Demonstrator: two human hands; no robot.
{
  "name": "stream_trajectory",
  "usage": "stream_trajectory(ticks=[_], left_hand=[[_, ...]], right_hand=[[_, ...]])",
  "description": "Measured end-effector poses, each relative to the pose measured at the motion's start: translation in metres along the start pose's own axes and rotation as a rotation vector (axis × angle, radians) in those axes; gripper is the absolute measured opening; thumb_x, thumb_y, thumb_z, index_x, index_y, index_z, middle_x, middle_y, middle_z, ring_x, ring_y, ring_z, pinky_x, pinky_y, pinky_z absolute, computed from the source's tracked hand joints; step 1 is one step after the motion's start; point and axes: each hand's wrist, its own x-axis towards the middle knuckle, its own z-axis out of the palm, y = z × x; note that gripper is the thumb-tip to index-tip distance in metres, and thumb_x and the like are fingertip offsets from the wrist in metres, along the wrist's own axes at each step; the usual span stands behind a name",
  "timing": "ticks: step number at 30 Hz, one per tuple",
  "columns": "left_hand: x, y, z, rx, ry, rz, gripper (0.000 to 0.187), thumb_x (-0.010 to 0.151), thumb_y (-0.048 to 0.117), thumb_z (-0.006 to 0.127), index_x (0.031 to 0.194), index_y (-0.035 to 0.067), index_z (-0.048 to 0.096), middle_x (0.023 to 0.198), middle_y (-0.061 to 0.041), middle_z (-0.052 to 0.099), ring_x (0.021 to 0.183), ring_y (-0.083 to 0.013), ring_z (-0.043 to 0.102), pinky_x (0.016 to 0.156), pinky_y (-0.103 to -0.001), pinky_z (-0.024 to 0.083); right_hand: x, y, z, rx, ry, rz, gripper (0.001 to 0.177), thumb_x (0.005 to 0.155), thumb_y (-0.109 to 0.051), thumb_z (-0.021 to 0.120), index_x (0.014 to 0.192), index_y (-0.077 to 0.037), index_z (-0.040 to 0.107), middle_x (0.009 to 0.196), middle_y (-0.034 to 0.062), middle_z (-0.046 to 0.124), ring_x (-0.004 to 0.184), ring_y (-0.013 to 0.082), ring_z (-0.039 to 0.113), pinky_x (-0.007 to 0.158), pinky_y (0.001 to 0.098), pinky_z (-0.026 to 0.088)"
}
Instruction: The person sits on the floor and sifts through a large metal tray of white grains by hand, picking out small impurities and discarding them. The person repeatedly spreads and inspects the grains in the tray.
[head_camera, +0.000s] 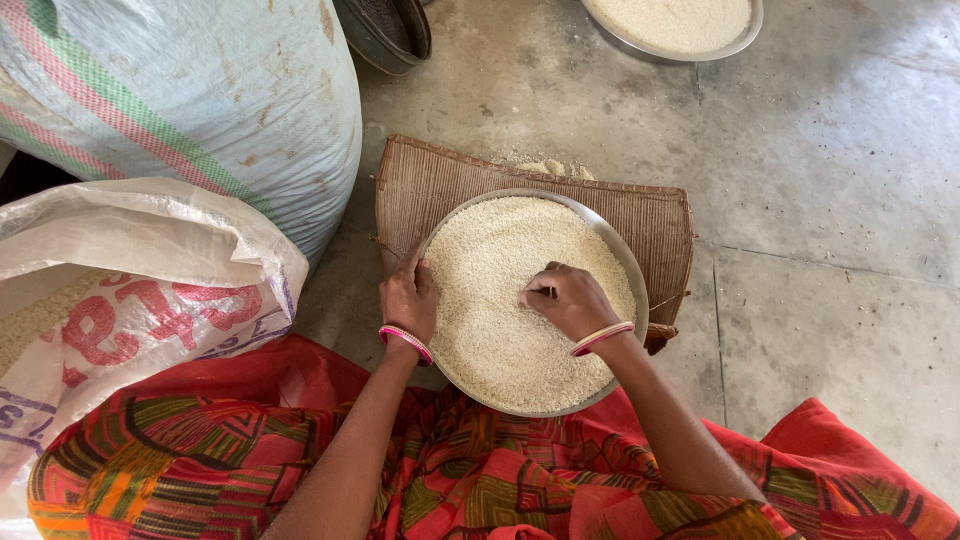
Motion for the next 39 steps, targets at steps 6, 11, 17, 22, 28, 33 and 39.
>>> stream_trajectory(ticks=[6, 11, 17, 22, 28, 33, 39], left_hand=[[0.0, 0.004, -0.002, 0.006, -0.024, -0.043, 0.036, 0.104, 0.011, 0.051, 0.138, 0.005, 0.062, 0.12, -0.022, 0.072, 0.104, -0.0303, 0.074, 0.094, -0.04, 0.057], [0.0, 0.001, -0.001, -0.013, -0.011, -0.047, 0.035, 0.104, 0.012, 0.052, 0.137, 0.004, 0.062, 0.121, -0.022, 0.071, 0.108, -0.0326, 0.073, 0.095, -0.041, 0.056], [0.001, -0.002, 0.001, 0.017, -0.001, 0.003, 0.037, 0.103, 0.011, 0.051, 0.138, 0.004, 0.062, 0.125, -0.023, 0.069, 0.11, -0.0343, 0.072, 0.098, -0.042, 0.056], [0.0, 0.001, 0.0, 0.005, -0.01, -0.032, 0.035, 0.104, 0.013, 0.052, 0.137, 0.004, 0.063, 0.123, -0.024, 0.07, 0.109, -0.0343, 0.072, 0.098, -0.042, 0.056], [0.0, 0.003, -0.001, -0.024, -0.014, -0.06, 0.036, 0.104, 0.012, 0.051, 0.138, 0.004, 0.061, 0.121, -0.023, 0.071, 0.108, -0.0319, 0.073, 0.096, -0.041, 0.057], [0.0, 0.0, 0.0, 0.002, 0.012, 0.023, 0.036, 0.103, 0.008, 0.053, 0.137, 0.004, 0.062, 0.124, -0.024, 0.07, 0.109, -0.0339, 0.072, 0.096, -0.041, 0.056], [0.0, -0.001, 0.001, 0.009, -0.027, -0.061, 0.04, 0.102, 0.007, 0.052, 0.141, 0.008, 0.06, 0.121, -0.022, 0.071, 0.106, -0.0313, 0.075, 0.097, -0.04, 0.057]], right_hand=[[0.001, 0.015, -0.019, 0.807, -0.109, 0.266, 0.028, 0.097, -0.026, 0.068, 0.101, 0.001, 0.075, 0.091, 0.0138, 0.072, 0.074, 0.0164, 0.067, 0.07, 0.0297, 0.059], [-0.003, 0.021, -0.021, 1.115, -0.154, 0.308, 0.034, 0.099, -0.024, 0.06, 0.108, 0.006, 0.072, 0.095, 0.0144, 0.075, 0.084, 0.0196, 0.074, 0.078, 0.032, 0.062], [-0.001, 0.026, -0.018, 1.137, -0.199, 0.232, 0.027, 0.097, -0.013, 0.064, 0.113, 0.006, 0.072, 0.097, 0.0122, 0.075, 0.086, 0.0177, 0.073, 0.08, 0.0308, 0.062], [0.001, 0.03, -0.011, 1.119, -0.209, 0.248, 0.025, 0.093, -0.01, 0.069, 0.113, 0.005, 0.073, 0.096, 0.01, 0.076, 0.085, 0.0158, 0.073, 0.079, 0.0287, 0.061], [0.005, 0.027, -0.006, 0.871, -0.142, 0.185, 0.025, 0.091, -0.015, 0.073, 0.108, 0.004, 0.074, 0.094, 0.0123, 0.076, 0.08, 0.0166, 0.072, 0.078, 0.031, 0.064], [0.003, 0.012, -0.014, 0.419, 0.04, -0.047, 0.017, 0.089, -0.02, 0.076, 0.098, -0.006, 0.076, 0.099, 0.0056, 0.076, 0.089, 0.0132, 0.074, 0.083, 0.0298, 0.062], [-0.018, -0.02, -0.024, -0.108, 0.332, -0.191, 0.011, 0.084, -0.02, 0.078, 0.084, -0.009, 0.074, 0.101, 0.0028, 0.075, 0.101, 0.0217, 0.067, 0.094, 0.0414, 0.052]])
